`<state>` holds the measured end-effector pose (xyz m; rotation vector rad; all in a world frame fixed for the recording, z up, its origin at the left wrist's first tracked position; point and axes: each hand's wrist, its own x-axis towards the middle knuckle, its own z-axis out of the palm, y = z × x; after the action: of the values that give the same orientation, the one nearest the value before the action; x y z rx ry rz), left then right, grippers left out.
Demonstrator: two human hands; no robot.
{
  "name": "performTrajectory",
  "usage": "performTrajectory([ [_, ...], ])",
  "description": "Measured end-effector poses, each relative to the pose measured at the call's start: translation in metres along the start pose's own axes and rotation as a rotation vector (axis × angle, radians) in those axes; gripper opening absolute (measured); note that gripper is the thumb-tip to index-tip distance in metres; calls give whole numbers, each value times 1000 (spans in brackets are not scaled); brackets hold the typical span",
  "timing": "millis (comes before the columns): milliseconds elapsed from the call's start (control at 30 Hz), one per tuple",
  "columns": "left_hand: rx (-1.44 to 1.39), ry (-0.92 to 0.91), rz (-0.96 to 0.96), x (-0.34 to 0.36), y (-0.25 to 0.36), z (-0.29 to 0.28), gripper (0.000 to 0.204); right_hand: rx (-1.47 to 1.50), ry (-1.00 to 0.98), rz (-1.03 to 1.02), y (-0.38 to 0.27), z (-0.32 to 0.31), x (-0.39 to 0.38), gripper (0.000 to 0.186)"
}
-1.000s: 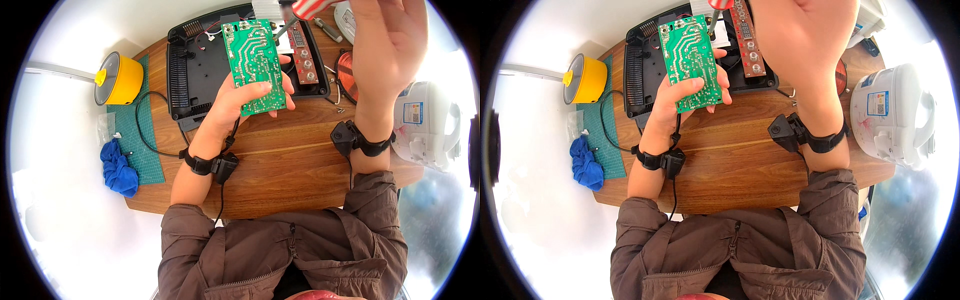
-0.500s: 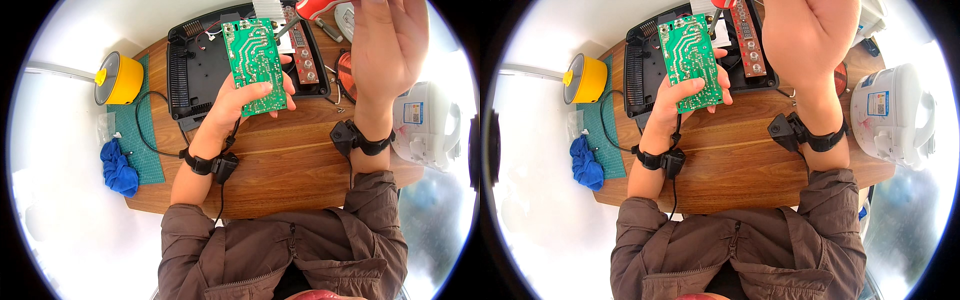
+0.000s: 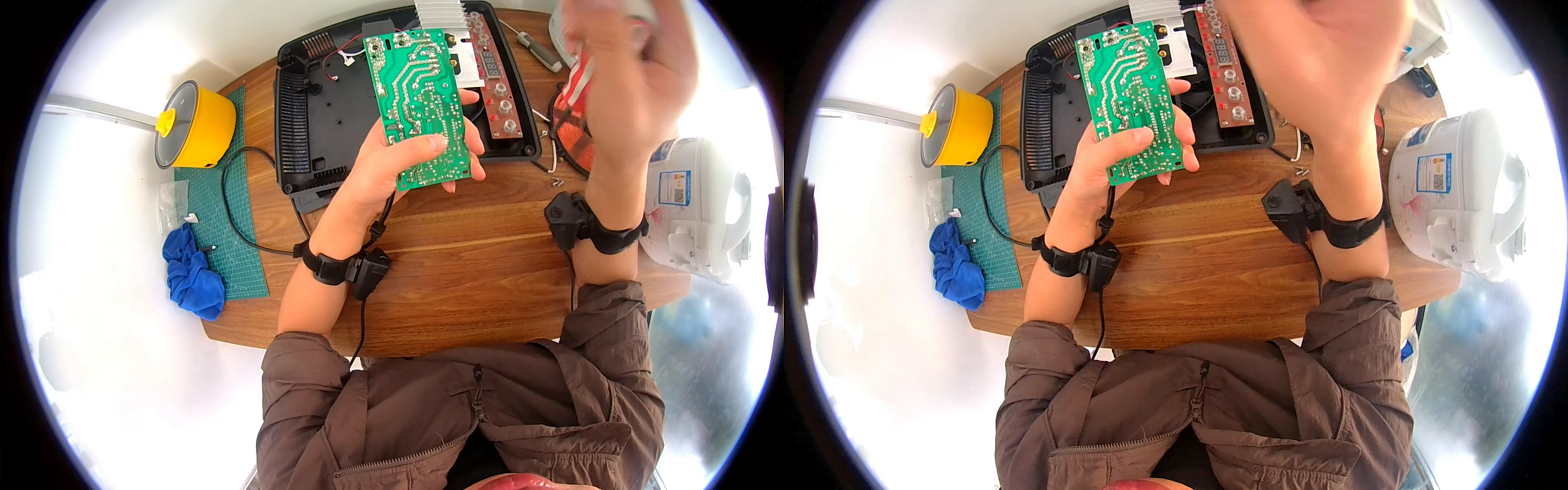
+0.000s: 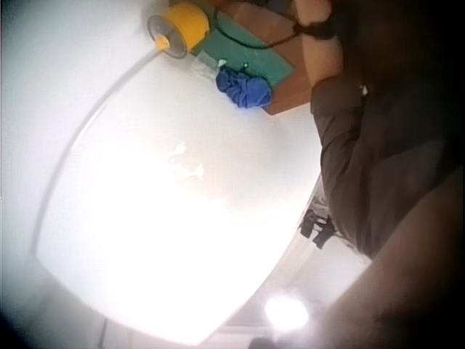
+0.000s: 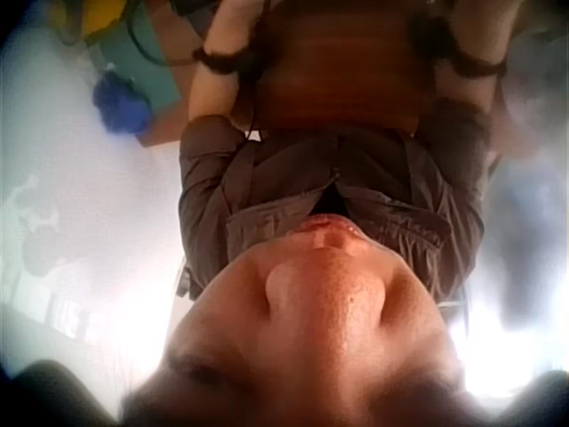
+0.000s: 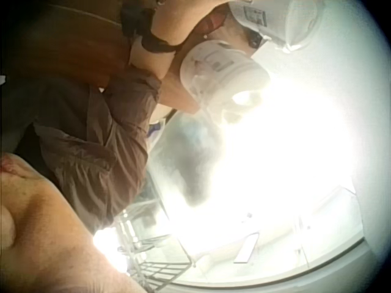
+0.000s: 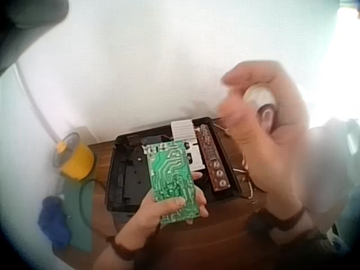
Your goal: The person removes a circuit board from a disassembled appliance, uses a screwdriver to adjust components on the board, and then reinserts the board into the appliance housing.
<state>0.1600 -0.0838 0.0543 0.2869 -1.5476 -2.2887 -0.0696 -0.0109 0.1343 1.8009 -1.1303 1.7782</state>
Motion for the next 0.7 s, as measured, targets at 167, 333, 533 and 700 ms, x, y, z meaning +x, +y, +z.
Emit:
performTrajectory([
  [167,-19,37,22,-3,-1,-1,70,-101,-374,449,-38,19,3,10],
  [333,-22,71,56,0,-3,2,73,-197,-605,462,-19,20,-8,13],
  [533,-14,53,72,0,-5,1,71,-223,-650,370,-24,22,-7,15],
  [700,6,41,80,-1,-7,0,61,-247,-664,344,-28,25,-8,13],
])
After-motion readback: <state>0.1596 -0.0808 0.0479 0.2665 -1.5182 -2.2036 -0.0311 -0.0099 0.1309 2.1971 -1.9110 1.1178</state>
